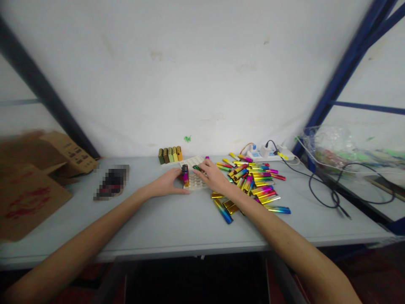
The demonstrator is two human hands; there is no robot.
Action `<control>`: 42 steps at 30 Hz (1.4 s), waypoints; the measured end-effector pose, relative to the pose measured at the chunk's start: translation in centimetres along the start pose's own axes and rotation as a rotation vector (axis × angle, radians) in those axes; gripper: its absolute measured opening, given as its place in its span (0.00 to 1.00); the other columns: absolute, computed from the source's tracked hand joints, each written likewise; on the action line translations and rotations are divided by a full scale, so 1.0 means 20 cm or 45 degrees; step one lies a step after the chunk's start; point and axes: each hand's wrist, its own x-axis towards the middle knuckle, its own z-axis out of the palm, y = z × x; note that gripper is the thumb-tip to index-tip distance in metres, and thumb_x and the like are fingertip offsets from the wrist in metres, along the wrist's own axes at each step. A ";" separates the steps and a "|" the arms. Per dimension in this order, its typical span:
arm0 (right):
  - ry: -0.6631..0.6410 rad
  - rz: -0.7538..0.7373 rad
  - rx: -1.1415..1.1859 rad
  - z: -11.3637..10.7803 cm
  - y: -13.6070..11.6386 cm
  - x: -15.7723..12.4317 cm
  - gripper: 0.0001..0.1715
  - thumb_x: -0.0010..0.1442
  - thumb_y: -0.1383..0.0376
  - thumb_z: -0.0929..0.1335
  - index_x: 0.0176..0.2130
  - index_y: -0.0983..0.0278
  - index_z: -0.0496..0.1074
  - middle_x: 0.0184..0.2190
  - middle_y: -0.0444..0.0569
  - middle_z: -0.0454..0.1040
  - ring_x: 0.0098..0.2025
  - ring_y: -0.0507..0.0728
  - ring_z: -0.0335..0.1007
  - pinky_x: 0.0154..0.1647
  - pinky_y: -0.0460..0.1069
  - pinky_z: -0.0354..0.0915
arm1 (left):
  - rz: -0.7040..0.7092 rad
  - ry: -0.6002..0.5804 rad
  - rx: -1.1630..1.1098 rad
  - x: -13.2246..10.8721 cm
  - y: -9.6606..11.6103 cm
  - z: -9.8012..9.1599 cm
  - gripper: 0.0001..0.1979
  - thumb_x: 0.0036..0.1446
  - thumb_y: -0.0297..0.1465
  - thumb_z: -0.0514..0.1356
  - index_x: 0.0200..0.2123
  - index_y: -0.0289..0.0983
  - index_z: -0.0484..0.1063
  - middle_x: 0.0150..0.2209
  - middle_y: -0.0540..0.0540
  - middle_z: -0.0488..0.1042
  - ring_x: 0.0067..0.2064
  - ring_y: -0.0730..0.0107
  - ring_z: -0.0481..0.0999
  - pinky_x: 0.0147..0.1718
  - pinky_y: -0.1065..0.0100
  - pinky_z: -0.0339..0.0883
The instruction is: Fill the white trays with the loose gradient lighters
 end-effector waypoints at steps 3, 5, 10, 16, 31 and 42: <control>-0.075 0.015 -0.026 -0.02 -0.02 0.00 0.21 0.73 0.53 0.61 0.33 0.62 0.67 0.29 0.45 0.69 0.31 0.54 0.62 0.36 0.48 0.57 | 0.002 -0.006 -0.040 0.00 0.00 -0.01 0.39 0.44 0.55 0.72 0.51 0.35 0.74 0.48 0.38 0.77 0.48 0.47 0.76 0.50 0.54 0.71; -0.130 0.054 0.018 -0.03 -0.04 0.00 0.21 0.73 0.52 0.62 0.34 0.62 0.68 0.26 0.42 0.68 0.28 0.53 0.61 0.32 0.47 0.55 | 0.016 -0.020 -0.066 0.00 0.00 -0.02 0.39 0.43 0.54 0.72 0.53 0.35 0.74 0.49 0.38 0.77 0.48 0.48 0.76 0.50 0.55 0.71; -0.247 -0.010 0.165 -0.01 -0.06 -0.01 0.19 0.71 0.53 0.64 0.36 0.63 0.70 0.27 0.44 0.72 0.29 0.53 0.64 0.32 0.47 0.57 | 0.021 -0.063 -0.110 0.00 0.00 -0.04 0.39 0.42 0.53 0.73 0.52 0.35 0.74 0.49 0.38 0.78 0.48 0.49 0.76 0.49 0.55 0.71; -0.283 -0.105 0.070 0.03 -0.07 -0.02 0.12 0.72 0.57 0.64 0.39 0.63 0.69 0.31 0.47 0.74 0.31 0.55 0.65 0.36 0.48 0.58 | 0.012 -0.050 -0.149 0.00 0.00 -0.04 0.37 0.42 0.53 0.73 0.50 0.36 0.76 0.47 0.39 0.79 0.46 0.50 0.77 0.48 0.56 0.71; -0.260 -0.101 0.069 0.10 -0.06 -0.02 0.09 0.72 0.60 0.65 0.43 0.64 0.69 0.35 0.49 0.76 0.33 0.55 0.68 0.37 0.48 0.59 | -0.003 -0.040 -0.096 0.01 -0.02 -0.02 0.34 0.44 0.53 0.73 0.45 0.34 0.76 0.45 0.40 0.78 0.44 0.52 0.76 0.46 0.58 0.70; -0.431 -0.050 -0.409 0.07 -0.18 0.00 0.22 0.73 0.51 0.63 0.43 0.67 0.75 0.39 0.58 0.80 0.37 0.58 0.74 0.39 0.49 0.60 | 0.056 -0.050 -0.144 0.02 -0.01 -0.03 0.32 0.46 0.49 0.73 0.48 0.35 0.76 0.42 0.42 0.78 0.41 0.55 0.76 0.41 0.61 0.70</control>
